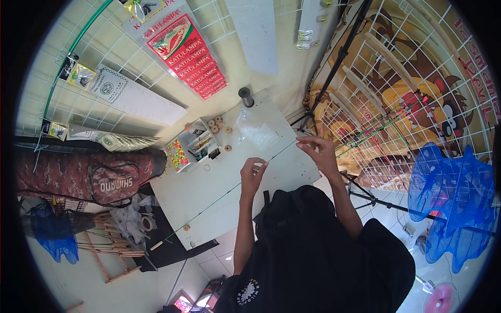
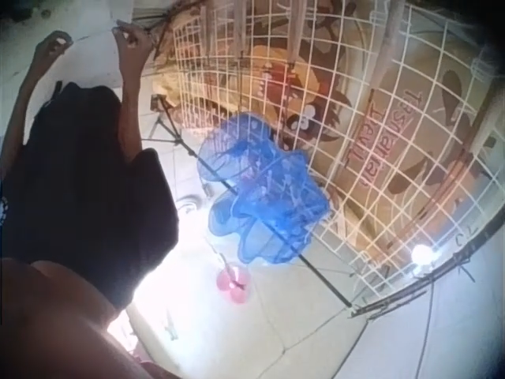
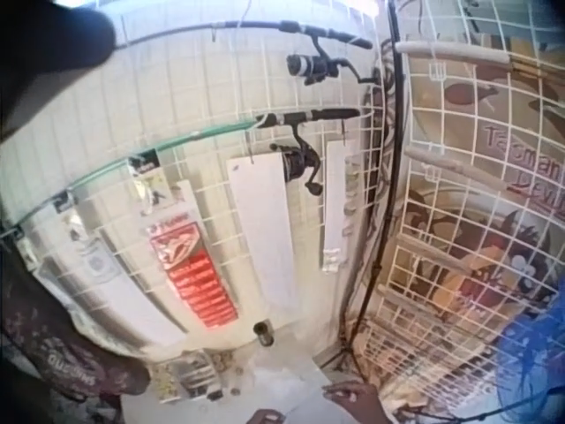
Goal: The recorder is assembling a fishing rod by attaching a small cork component or float to the line.
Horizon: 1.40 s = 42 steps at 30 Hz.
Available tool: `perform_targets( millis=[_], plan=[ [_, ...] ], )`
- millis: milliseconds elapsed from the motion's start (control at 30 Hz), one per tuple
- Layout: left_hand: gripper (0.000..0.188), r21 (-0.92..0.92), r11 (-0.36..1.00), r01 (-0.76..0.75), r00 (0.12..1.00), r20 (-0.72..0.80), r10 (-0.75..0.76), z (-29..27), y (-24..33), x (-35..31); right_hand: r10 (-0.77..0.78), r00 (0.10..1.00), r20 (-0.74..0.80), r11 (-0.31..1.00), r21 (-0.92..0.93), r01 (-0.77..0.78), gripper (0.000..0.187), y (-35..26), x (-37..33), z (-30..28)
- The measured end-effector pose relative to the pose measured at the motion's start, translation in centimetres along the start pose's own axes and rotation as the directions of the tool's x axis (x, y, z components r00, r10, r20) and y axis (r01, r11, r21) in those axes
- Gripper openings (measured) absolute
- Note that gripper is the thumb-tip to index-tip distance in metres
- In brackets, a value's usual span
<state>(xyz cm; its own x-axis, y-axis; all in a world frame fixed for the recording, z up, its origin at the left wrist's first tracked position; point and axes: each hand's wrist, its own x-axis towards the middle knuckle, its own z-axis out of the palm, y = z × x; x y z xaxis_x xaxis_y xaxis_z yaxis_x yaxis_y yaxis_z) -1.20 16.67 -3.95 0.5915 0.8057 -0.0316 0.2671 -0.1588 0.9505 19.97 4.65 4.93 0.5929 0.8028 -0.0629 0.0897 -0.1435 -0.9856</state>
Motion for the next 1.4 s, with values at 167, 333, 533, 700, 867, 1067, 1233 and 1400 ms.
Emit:
perform_targets(
  millis=[167,333,533,700,867,1067,1233,1400],
  plan=[
    [0.014,-0.246,0.966,0.077,0.993,-0.067,-0.097,-2.7,1.8,-0.9,-0.117,0.973,-0.2,0.969,0.191,0.156,0.025,-2.6,-0.4,-1.7],
    [0.018,-0.409,0.912,0.019,0.987,-0.137,-0.082,-4.9,3.0,-1.6,-0.128,0.918,-0.376,0.938,0.254,0.235,0.02,-4.4,-1.3,-2.8],
    [0.021,-0.501,0.865,-0.026,0.974,-0.207,-0.091,-6.7,4.2,-2.1,-0.143,0.94,-0.31,0.987,0.022,0.158,0.016,-4.1,-1.9,-1.4],
    [0.02,-0.547,0.835,-0.059,0.975,-0.212,-0.07,-7.6,5.1,-2.1,-0.062,0.998,-0.012,0.995,-0.08,0.061,0.027,-1.9,-2.2,2.1],
    [0.017,-0.537,0.842,-0.043,0.99,-0.138,-0.037,-8.9,5.7,-2.7,-0.05,0.998,0.034,0.983,-0.173,0.055,0.033,-2.6,-1.4,6.5],
    [0.01,-0.523,0.843,-0.129,0.977,-0.214,0.017,-11.1,5.7,-3.7,-0.175,0.976,-0.131,0.973,-0.178,0.15,0.028,-5.0,-0.4,8.5],
    [0.011,-0.464,0.877,-0.123,0.966,-0.258,-0.001,-13.7,4.0,-4.9,-0.186,0.967,-0.174,0.955,-0.262,0.137,0.025,-8.2,-0.8,9.4],
    [0.019,-0.17,0.984,-0.054,0.992,-0.12,0.034,-16.6,6.1,-4.9,-0.234,0.96,-0.154,0.929,-0.327,0.174,0.025,-11.7,-1.9,10.4]
  ],
)
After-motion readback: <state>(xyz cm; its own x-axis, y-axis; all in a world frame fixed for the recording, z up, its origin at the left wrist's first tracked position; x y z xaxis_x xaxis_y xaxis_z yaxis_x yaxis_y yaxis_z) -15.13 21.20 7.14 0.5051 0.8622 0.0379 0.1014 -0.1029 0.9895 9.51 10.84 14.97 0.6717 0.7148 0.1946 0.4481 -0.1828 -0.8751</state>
